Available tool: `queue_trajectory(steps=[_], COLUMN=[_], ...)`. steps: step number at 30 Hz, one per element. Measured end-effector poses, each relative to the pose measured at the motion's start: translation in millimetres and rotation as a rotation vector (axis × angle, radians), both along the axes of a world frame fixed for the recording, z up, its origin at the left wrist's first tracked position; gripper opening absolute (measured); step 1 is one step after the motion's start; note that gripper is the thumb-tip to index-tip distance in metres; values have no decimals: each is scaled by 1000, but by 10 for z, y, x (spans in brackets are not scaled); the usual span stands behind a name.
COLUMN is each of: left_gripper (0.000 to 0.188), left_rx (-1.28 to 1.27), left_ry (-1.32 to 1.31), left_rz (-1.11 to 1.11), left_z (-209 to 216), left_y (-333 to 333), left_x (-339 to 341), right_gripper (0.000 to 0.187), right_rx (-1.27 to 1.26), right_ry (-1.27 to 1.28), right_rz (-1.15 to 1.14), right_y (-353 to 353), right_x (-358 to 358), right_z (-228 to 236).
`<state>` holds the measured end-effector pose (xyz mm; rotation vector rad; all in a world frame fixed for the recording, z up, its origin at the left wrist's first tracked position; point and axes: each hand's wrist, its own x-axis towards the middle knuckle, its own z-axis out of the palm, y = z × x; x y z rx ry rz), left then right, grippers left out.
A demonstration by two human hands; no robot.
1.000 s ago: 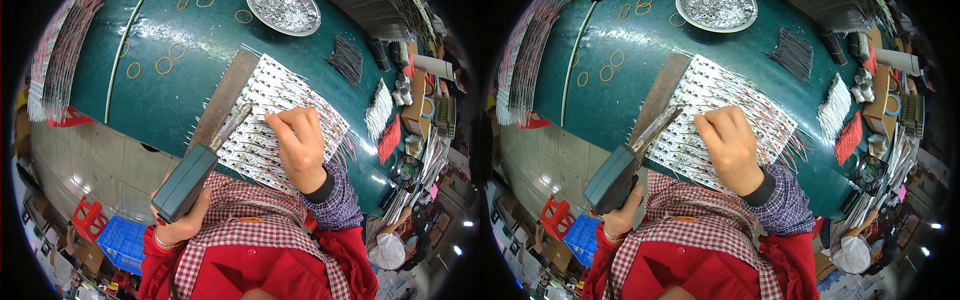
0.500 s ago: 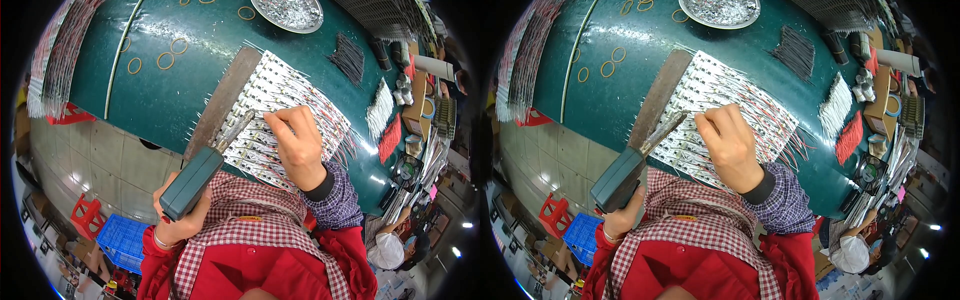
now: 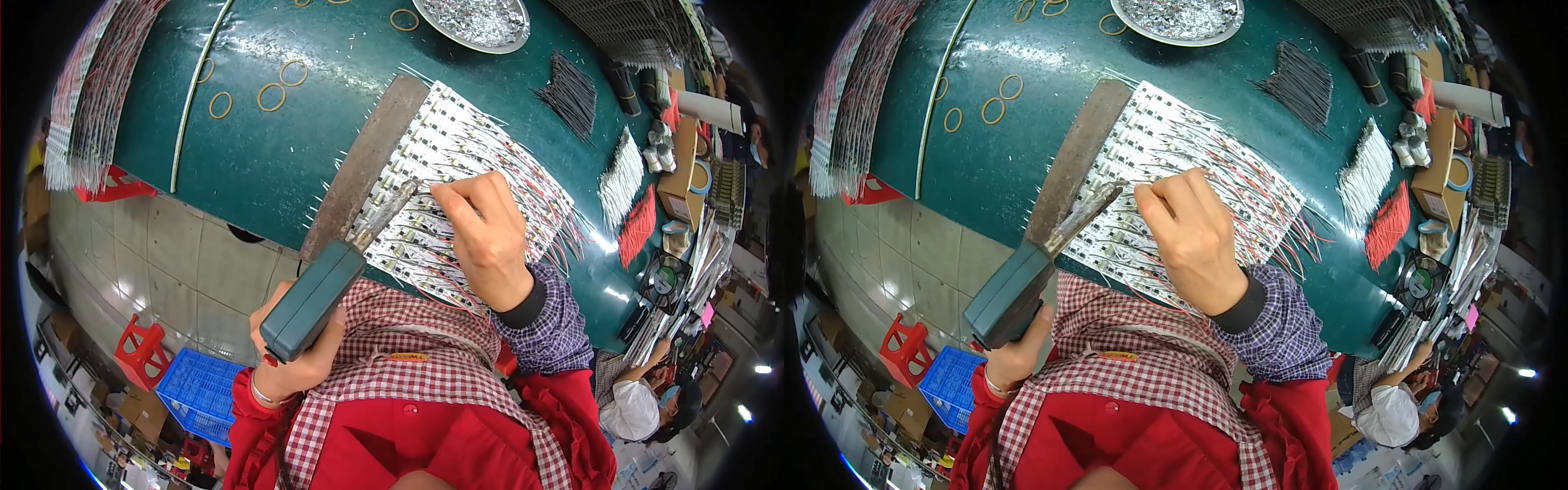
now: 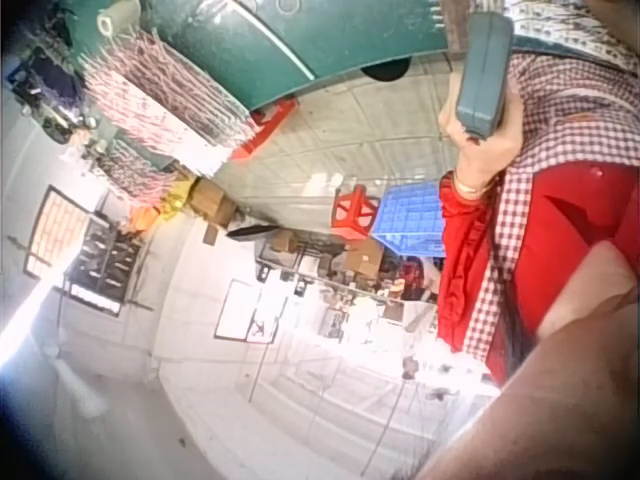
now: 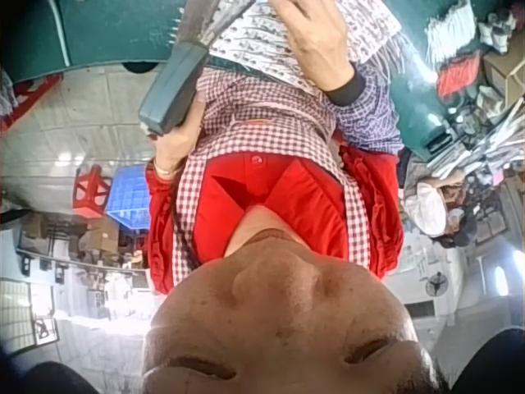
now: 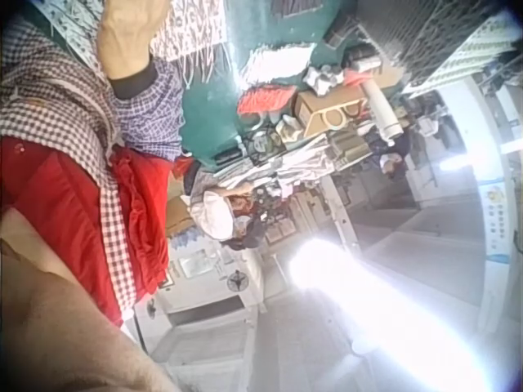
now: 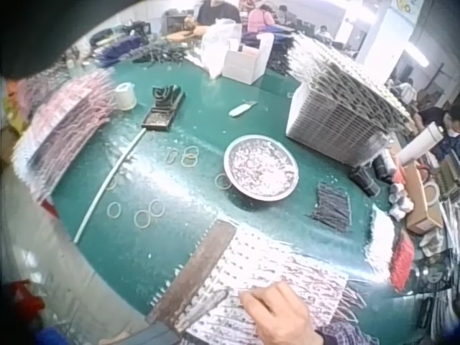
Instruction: The person positions wires onto circuit board strips and solders the wire connections using a handheld soldering tool.
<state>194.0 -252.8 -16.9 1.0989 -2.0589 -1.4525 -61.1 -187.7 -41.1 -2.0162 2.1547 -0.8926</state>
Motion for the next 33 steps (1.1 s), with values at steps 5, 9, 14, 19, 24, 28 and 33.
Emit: queue_trajectory(steps=[5,9,14,19,24,28,33], left_gripper=[20,19,18,19,21,20,20], left_rx=[-18,1,-70,-65,-75,-96,-84], left_ry=[-50,-40,-1,42,38,33,30], left_rz=[-57,-43,-2,46,46,48,27], left_z=[46,41,-56,-55,-61,-56,-40], left_y=[-29,-27,17,41,64,77,90], left_x=[-16,-19,53,45,73,103,125], right_gripper=[28,28,29,28,28,30,31], right_rx=[18,19,16,-2,-52,-62,-10], right_ry=[-6,2,11,19,55,28,26], right_rz=[12,10,13,7,3,32,37], right_y=[-10,-14,-11,-9,5,39,60], right_x=[-6,-3,-2,4,13,80,93], right_z=[20,24,29,23,-5,23,21])
